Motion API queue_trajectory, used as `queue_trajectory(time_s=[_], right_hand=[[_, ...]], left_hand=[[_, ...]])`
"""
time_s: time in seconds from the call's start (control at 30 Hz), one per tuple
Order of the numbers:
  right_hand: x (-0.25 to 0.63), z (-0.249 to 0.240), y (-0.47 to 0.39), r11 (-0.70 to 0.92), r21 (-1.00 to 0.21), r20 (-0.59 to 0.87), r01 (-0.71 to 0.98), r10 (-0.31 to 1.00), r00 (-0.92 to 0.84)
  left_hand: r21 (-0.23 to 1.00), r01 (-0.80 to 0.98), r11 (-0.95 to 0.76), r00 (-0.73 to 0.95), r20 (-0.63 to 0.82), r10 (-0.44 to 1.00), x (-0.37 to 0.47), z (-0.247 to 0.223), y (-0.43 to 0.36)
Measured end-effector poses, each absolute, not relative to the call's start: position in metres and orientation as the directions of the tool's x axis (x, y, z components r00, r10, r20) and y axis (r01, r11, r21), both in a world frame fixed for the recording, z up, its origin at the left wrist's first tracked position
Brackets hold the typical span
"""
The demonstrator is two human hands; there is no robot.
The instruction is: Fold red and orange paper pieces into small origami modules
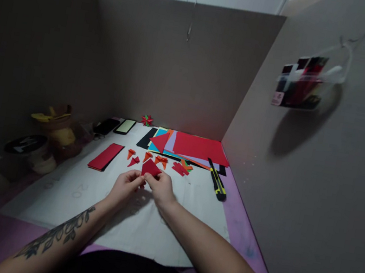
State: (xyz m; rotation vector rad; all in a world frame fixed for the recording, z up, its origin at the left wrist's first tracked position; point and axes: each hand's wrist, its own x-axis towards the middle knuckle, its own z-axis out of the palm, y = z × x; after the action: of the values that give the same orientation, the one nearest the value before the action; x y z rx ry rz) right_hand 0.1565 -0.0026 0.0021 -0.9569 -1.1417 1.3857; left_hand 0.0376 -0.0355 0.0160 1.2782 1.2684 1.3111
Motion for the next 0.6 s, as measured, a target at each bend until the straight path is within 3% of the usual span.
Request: queue_trajectory(time_s=[0.3,0.5,0.6], right_hand=[[0.171,0.01,0.006,0.014,-0.937,0.052,-0.348,0.994,-0.098],[0.185,0.012,0.024,0.084,-0.907,0.041,-0.413,0.993,0.111],[0.175,0.008,0.015,0.055,-0.927,0.071,-0.372,0.997,-0.029]], left_hand=[[0.991,0.105,-0.084,-0.099,0.095,0.991,0.035,0.017,-0.037],[0.999,0.007,-0.05,-0.208,0.05,0.977,0.03,0.015,-0.033],[0.999,-0.024,-0.043,-0.206,0.037,0.978,0.03,0.012,-0.03]])
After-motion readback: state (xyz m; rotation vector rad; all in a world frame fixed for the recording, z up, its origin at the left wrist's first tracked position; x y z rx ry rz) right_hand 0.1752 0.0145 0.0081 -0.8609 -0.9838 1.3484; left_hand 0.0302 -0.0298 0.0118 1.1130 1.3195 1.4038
